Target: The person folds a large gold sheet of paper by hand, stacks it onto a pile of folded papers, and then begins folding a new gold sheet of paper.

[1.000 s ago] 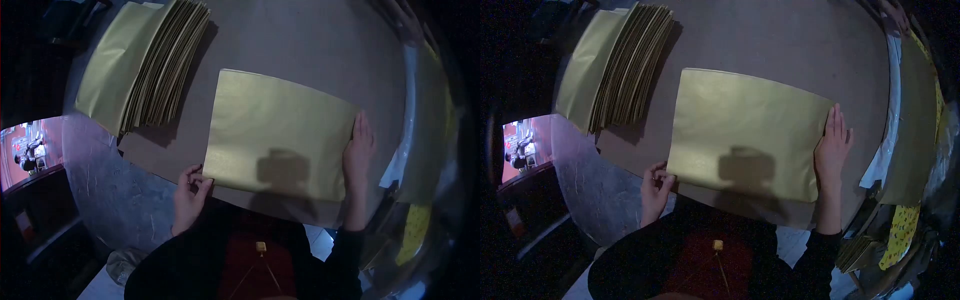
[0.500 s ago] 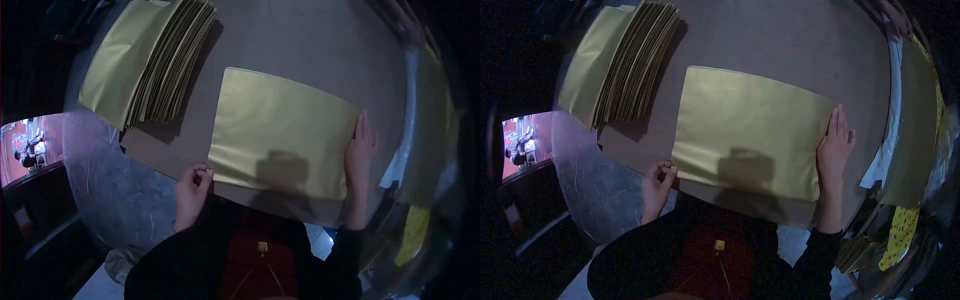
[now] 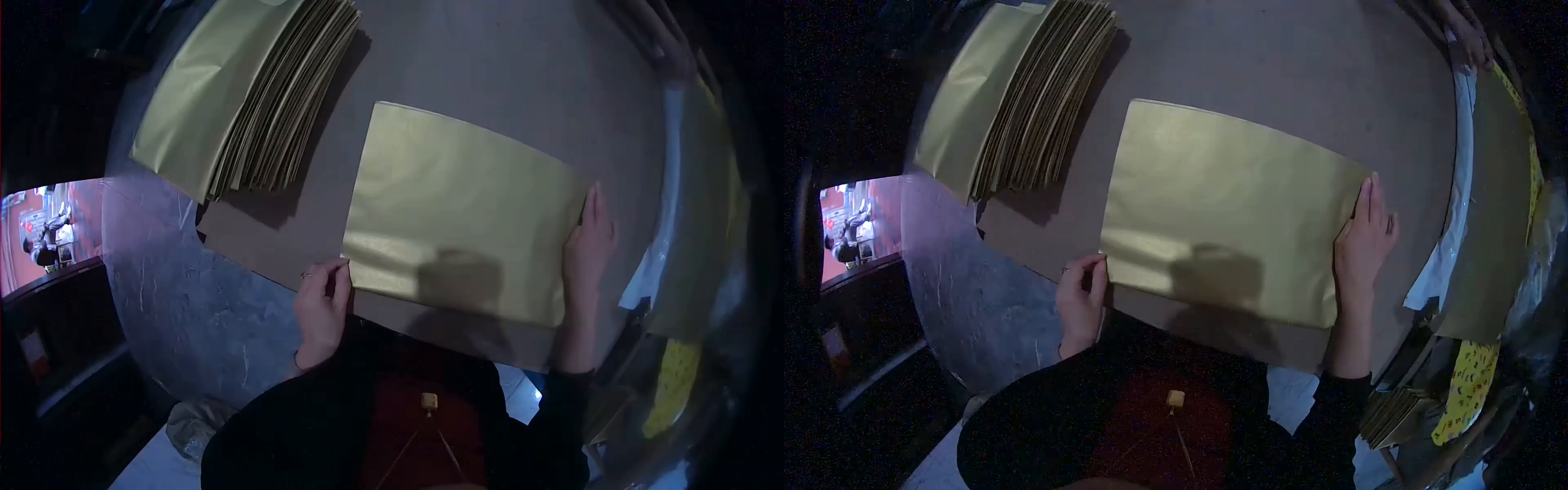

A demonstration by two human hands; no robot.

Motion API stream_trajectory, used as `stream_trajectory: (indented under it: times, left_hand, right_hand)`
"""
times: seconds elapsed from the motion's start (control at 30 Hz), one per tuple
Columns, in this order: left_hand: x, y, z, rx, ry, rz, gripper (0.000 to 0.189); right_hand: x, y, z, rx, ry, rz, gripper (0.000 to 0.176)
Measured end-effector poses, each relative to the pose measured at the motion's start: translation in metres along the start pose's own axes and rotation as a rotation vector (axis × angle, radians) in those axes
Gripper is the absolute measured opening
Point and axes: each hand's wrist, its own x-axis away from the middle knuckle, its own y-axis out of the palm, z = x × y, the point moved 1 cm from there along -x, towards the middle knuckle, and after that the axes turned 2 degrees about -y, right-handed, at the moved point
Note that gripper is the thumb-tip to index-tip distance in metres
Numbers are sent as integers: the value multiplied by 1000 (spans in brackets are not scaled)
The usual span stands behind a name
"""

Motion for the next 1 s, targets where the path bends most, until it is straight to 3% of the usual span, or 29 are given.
stream_trajectory:
  times: [0.07,0.37,0.43,0.6,0.67,0.87,1.0]
  left_hand:
    - [0,-1,-2,86,-22,10,14]
    - [-1,-4,5,-129,90,-19,16]
    - [1,0,1,86,-88,-2,15]
    - [-1,-2,5,-4,-157,-19,15]
    - [-3,-1,6,1,-157,-16,15]
    - [-5,2,1,-41,56,59,13]
    - [-4,1,0,-127,179,58,23]
  right_hand:
    - [-2,-2,1,-55,10,2,55]
    - [-1,0,-2,-50,4,86,55]
    - [-1,1,-2,-71,9,83,55]
    - [-1,3,-1,-103,-23,137,55]
    - [-2,0,-2,-31,1,70,54]
    - [-1,2,-4,-29,13,109,53]
    - [-2,4,-3,-74,32,71,53]
